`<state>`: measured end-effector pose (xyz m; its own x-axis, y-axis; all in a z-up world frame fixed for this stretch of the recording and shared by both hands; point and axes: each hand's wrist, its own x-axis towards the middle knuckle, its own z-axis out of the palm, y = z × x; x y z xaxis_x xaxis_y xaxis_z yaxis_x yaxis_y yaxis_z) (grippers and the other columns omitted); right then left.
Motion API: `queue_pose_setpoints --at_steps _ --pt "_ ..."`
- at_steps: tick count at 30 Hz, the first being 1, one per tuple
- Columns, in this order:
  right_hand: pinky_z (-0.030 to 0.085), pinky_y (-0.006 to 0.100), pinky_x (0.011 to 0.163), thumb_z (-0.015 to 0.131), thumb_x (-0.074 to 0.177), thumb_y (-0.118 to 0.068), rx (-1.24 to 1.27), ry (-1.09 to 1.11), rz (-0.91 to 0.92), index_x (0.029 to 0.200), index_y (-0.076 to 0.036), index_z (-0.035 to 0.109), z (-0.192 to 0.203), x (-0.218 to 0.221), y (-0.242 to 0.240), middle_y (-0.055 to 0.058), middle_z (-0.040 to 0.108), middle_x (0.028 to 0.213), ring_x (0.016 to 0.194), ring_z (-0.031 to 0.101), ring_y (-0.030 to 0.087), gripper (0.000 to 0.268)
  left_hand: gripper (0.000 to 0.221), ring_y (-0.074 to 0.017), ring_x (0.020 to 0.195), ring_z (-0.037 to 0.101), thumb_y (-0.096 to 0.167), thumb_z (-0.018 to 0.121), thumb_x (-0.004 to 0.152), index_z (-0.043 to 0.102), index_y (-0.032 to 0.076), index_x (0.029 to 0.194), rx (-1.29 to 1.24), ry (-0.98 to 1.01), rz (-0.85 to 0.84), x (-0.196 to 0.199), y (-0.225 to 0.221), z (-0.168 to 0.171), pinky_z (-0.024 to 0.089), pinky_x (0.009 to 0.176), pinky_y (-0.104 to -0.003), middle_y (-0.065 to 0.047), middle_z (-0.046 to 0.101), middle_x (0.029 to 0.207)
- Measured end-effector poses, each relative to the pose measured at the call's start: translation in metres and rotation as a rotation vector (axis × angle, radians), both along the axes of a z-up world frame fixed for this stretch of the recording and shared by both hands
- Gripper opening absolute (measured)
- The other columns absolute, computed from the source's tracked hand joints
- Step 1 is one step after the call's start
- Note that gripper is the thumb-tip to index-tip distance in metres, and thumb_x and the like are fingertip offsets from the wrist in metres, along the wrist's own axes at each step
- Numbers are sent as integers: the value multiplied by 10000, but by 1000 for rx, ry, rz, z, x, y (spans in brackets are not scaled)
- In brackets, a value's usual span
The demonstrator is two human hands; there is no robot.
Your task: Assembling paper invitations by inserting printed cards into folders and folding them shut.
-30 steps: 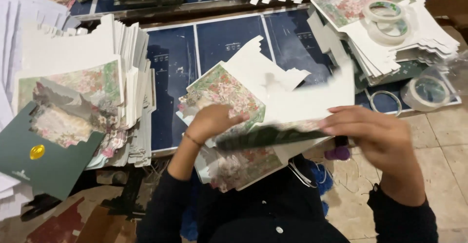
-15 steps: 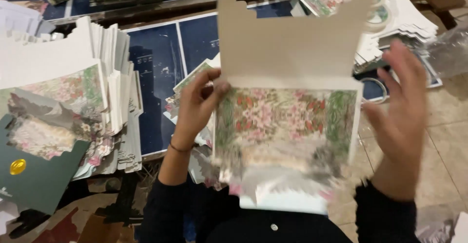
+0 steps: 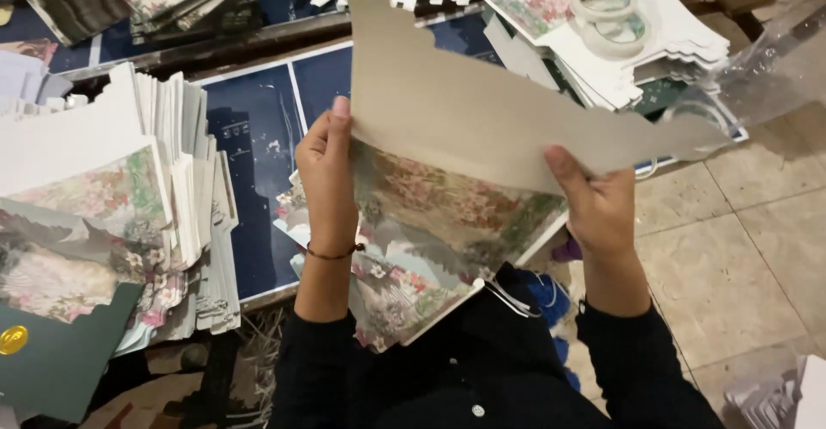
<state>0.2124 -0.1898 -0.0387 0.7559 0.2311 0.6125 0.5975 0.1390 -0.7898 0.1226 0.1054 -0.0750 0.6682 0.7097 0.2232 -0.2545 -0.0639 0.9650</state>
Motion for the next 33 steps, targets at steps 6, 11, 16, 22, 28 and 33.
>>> queue_pose_setpoints --at_steps 6,11,16,22,28,33 --pt "658 600 1047 726 1067 -63 162 96 -15 1424 69 621 1 -10 -2 221 727 1251 1185 735 324 396 452 -153 721 558 476 728 1073 728 73 867 154 -26 91 -32 -36 47 466 710 -341 -78 633 737" --pt "626 464 1252 839 989 -222 283 316 2 1410 -44 646 -4 -21 -21 73 716 1410 1369 694 263 497 226 -115 780 663 236 657 1120 735 24 1121 501 -205 224 -52 -64 57 571 693 -216 -61 738 949" --pt "539 499 1363 792 1030 -210 238 267 3 1523 -105 541 -3 -24 -23 76 640 1505 1489 600 305 563 369 -136 760 665 351 608 1091 776 23 1061 463 -89 6 -63 -47 83 531 663 -246 -63 750 900" --pt "624 497 1258 784 1014 -193 264 342 67 1438 -61 619 -3 -29 -23 107 682 1467 1423 669 318 474 345 -74 655 482 325 707 1064 659 112 797 346 -15 -24 -64 -50 84 403 599 -214 27 591 730" --pt "597 462 1292 821 972 -232 257 356 -62 1421 -53 629 -12 -23 -31 80 681 1471 1444 655 289 521 226 -94 675 663 153 717 1098 726 -1 1263 694 -200 180 -61 -62 62 517 579 -210 -85 820 956" --pt "611 493 1287 812 984 -242 240 329 -48 1390 -50 645 -17 -21 -32 107 693 1454 1430 671 309 479 465 -122 860 792 155 714 1134 524 30 1539 672 -228 78 -63 -49 60 669 792 -232 -75 832 1024"
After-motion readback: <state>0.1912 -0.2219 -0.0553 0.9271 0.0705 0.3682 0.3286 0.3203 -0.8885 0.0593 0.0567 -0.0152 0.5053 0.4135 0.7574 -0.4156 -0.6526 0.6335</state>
